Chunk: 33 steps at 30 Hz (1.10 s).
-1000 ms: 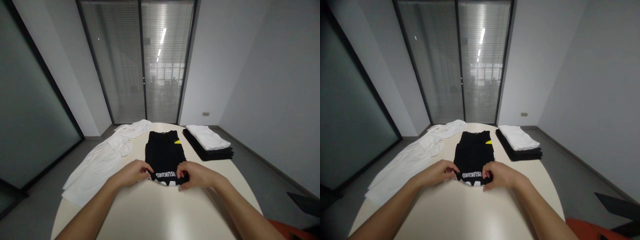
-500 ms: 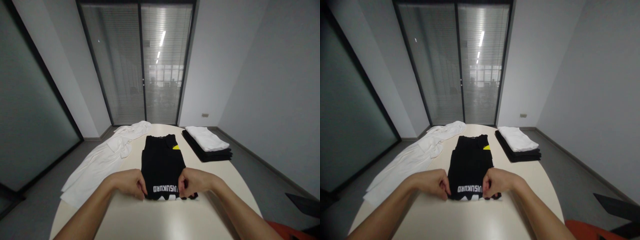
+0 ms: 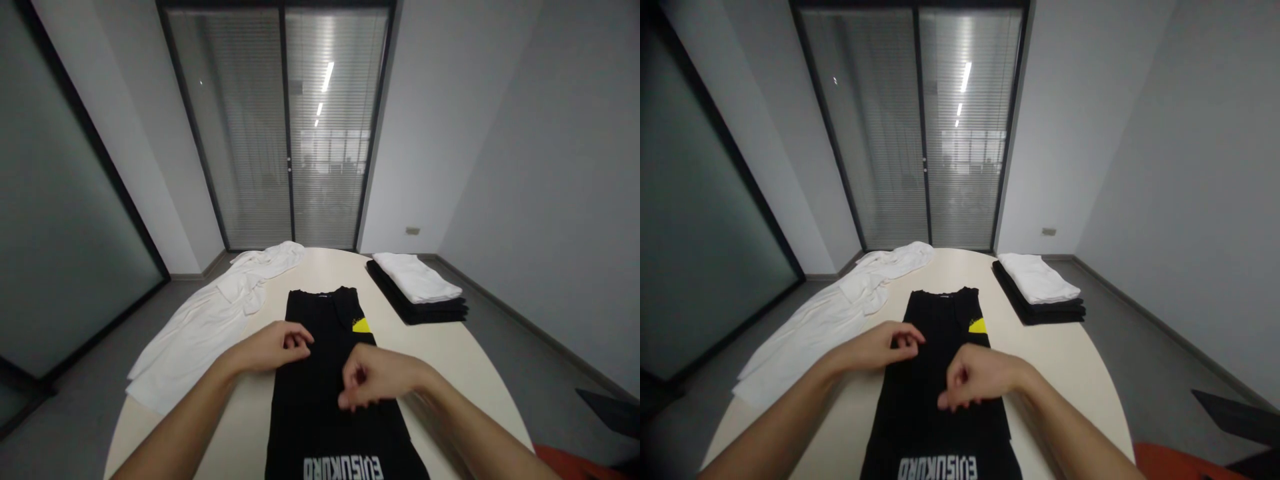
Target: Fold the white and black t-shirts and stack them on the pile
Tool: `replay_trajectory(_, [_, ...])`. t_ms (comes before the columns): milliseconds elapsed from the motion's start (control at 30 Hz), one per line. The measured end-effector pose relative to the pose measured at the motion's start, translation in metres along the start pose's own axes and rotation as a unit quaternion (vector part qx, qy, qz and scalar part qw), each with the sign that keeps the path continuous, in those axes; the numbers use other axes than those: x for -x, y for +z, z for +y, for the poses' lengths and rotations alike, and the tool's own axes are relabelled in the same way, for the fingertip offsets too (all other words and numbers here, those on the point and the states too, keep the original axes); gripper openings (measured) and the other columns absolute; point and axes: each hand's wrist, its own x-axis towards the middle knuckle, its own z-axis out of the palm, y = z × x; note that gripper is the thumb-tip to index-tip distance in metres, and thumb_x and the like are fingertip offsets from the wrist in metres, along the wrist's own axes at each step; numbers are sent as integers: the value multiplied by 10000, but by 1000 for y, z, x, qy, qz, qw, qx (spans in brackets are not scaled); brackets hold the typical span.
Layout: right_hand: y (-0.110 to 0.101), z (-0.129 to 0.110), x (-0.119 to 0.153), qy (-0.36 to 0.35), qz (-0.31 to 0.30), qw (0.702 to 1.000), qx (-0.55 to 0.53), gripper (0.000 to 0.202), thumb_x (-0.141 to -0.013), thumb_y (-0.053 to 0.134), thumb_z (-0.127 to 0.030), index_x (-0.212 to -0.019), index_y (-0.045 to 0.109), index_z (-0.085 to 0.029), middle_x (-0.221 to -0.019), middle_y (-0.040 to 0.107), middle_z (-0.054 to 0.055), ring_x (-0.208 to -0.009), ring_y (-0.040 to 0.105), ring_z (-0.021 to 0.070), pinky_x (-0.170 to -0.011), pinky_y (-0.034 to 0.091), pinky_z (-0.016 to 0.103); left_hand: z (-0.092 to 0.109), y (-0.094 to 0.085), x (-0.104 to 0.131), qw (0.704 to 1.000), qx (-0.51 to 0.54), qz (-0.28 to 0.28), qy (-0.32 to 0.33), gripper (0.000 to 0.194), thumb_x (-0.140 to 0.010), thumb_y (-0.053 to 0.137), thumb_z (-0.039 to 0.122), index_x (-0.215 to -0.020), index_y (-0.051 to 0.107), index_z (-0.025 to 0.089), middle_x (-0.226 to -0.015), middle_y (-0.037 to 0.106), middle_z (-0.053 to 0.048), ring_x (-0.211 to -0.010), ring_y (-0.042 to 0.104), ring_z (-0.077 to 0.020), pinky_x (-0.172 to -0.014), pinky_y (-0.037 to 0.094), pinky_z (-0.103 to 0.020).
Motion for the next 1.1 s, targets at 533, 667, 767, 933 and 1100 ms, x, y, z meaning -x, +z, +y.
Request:
replay_trajectory(533, [-30, 31, 9, -102, 200, 957, 185, 201, -755, 807, -266, -862, 645, -211, -912, 636, 5, -854, 587, 180, -776, 436, 294, -17, 7, -7, 989, -113, 45, 85, 236, -734, 619, 102, -936, 660, 217, -1015, 640, -21, -901, 605, -186, -798, 460, -287])
replay_trajectory(667, [-32, 28, 17, -146, 138, 974, 102, 229, -725, 846, -334, -776, 662, -207, -1045, 639, 16, -972, 607, 186, -871, 456, 298, -10, 8, -3, 990, -84, -15, 111, 290, -661, 568, 37, -879, 648, 211, -997, 659, -3, -863, 599, -164, -754, 457, -260])
replay_trajectory(767, [-33, 28, 19, -139, 161, 973, 90, 292, -727, 842, -421, -823, 663, -211, -1102, 636, 30, -1036, 595, 204, -925, 455, 319, -9, 11, -3, 991, -96, -12, 96, 366, -679, 594, 56, -993, 673, 226, -981, 684, -1, -872, 609, -178, -763, 465, -275])
replay_trajectory(933, [-32, 33, 19, -64, 247, 965, 55, 600, -683, 853, -500, -1153, 604, -222, -1322, 560, 85, -1110, 575, 239, -902, 492, 343, -8, 10, -5, 991, -92, 10, 94, 383, -758, 572, 71, -1067, 708, 252, -1017, 718, -12, -923, 644, -189, -819, 480, -298])
replay_trajectory(1100, [-31, 37, 19, -28, 207, 978, 8, 1036, -610, 899, -523, -1483, 426, -225, -1375, 559, 112, -1249, 541, 278, -1106, 406, 418, -1, 7, -2, 989, -67, 16, 128, 385, -774, 574, 58, -1073, 724, 249, -1020, 735, -5, -934, 665, -173, -841, 491, -287])
